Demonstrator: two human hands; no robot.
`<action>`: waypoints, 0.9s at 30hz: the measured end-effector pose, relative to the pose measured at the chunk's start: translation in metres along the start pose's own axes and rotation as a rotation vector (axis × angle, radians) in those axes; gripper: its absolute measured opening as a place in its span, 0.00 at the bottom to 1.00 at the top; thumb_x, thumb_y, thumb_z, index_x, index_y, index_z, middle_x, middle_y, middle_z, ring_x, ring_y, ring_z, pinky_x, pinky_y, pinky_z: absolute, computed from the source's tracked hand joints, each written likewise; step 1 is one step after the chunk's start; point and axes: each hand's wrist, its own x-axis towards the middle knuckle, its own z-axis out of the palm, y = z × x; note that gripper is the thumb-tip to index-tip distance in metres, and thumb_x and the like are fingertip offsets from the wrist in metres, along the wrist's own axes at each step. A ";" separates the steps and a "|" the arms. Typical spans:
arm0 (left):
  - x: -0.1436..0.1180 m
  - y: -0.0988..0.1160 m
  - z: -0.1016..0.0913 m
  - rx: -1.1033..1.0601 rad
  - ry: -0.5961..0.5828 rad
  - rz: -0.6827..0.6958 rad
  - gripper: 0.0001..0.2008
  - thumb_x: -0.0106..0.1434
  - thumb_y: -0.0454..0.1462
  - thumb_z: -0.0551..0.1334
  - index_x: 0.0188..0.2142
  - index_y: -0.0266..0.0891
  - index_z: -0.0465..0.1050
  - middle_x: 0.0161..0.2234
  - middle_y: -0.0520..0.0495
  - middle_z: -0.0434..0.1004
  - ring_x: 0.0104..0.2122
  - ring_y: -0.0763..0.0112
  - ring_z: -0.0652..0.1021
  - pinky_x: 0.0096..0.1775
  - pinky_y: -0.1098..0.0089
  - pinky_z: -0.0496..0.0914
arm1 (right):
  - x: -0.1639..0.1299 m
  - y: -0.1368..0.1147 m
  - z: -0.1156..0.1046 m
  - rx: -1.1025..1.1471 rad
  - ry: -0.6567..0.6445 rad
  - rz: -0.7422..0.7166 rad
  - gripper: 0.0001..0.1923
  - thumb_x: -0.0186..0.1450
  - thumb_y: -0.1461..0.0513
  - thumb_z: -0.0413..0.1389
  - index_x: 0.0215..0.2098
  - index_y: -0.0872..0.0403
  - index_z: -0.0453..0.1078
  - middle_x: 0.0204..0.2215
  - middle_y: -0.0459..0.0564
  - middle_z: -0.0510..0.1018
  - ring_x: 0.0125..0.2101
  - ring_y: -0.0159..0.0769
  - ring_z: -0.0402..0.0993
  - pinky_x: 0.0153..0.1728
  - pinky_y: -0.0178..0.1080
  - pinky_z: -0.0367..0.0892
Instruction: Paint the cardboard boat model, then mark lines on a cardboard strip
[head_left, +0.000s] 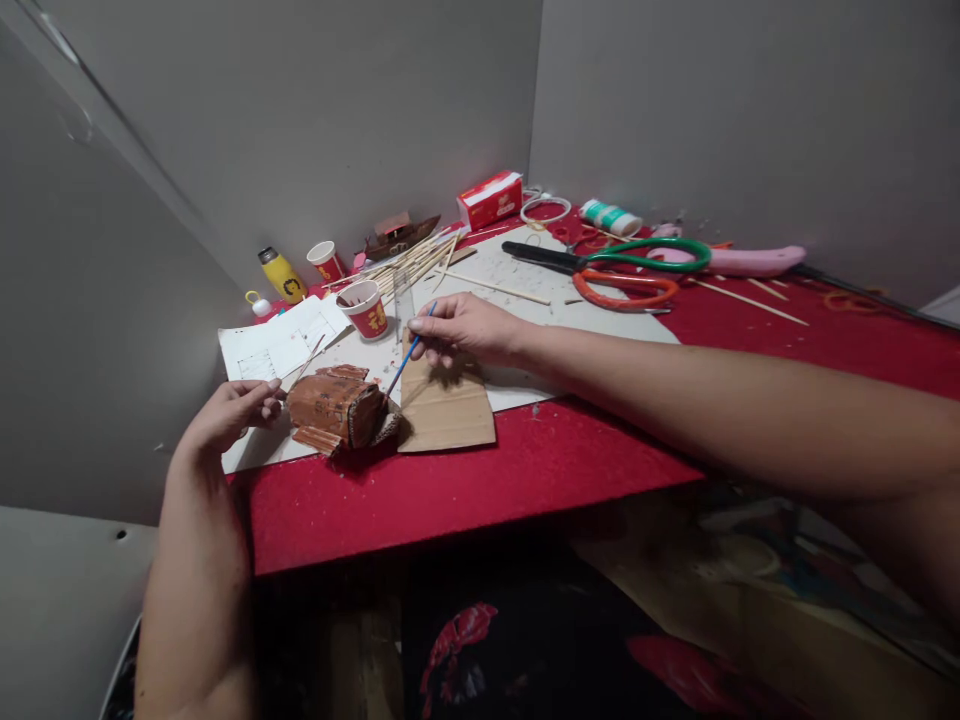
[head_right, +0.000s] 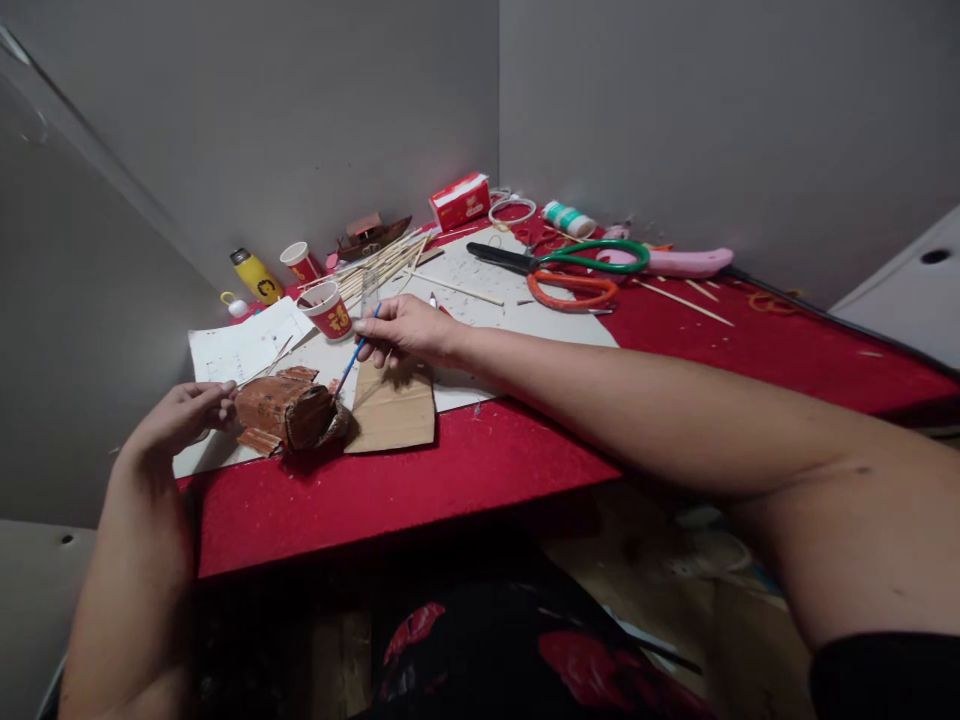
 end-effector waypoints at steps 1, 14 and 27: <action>0.000 0.000 0.000 0.009 -0.010 0.001 0.20 0.45 0.51 0.75 0.21 0.37 0.75 0.18 0.49 0.69 0.18 0.74 0.70 0.23 0.73 0.68 | 0.000 0.000 0.000 0.008 -0.006 -0.002 0.13 0.69 0.66 0.56 0.26 0.56 0.71 0.20 0.46 0.79 0.16 0.24 0.70 0.14 0.26 0.62; -0.008 0.011 0.009 0.096 -0.048 0.069 0.17 0.44 0.46 0.74 0.15 0.38 0.72 0.16 0.48 0.69 0.18 0.73 0.70 0.22 0.74 0.67 | -0.005 0.001 0.004 -0.053 -0.079 -0.070 0.06 0.64 0.67 0.60 0.29 0.56 0.71 0.23 0.47 0.81 0.17 0.26 0.73 0.15 0.27 0.65; -0.009 0.012 0.008 0.148 -0.069 0.074 0.21 0.45 0.50 0.74 0.17 0.37 0.70 0.17 0.51 0.70 0.20 0.76 0.70 0.24 0.76 0.67 | -0.005 0.003 0.002 -0.083 -0.187 -0.190 0.04 0.62 0.64 0.62 0.31 0.57 0.72 0.25 0.46 0.82 0.18 0.24 0.74 0.16 0.26 0.65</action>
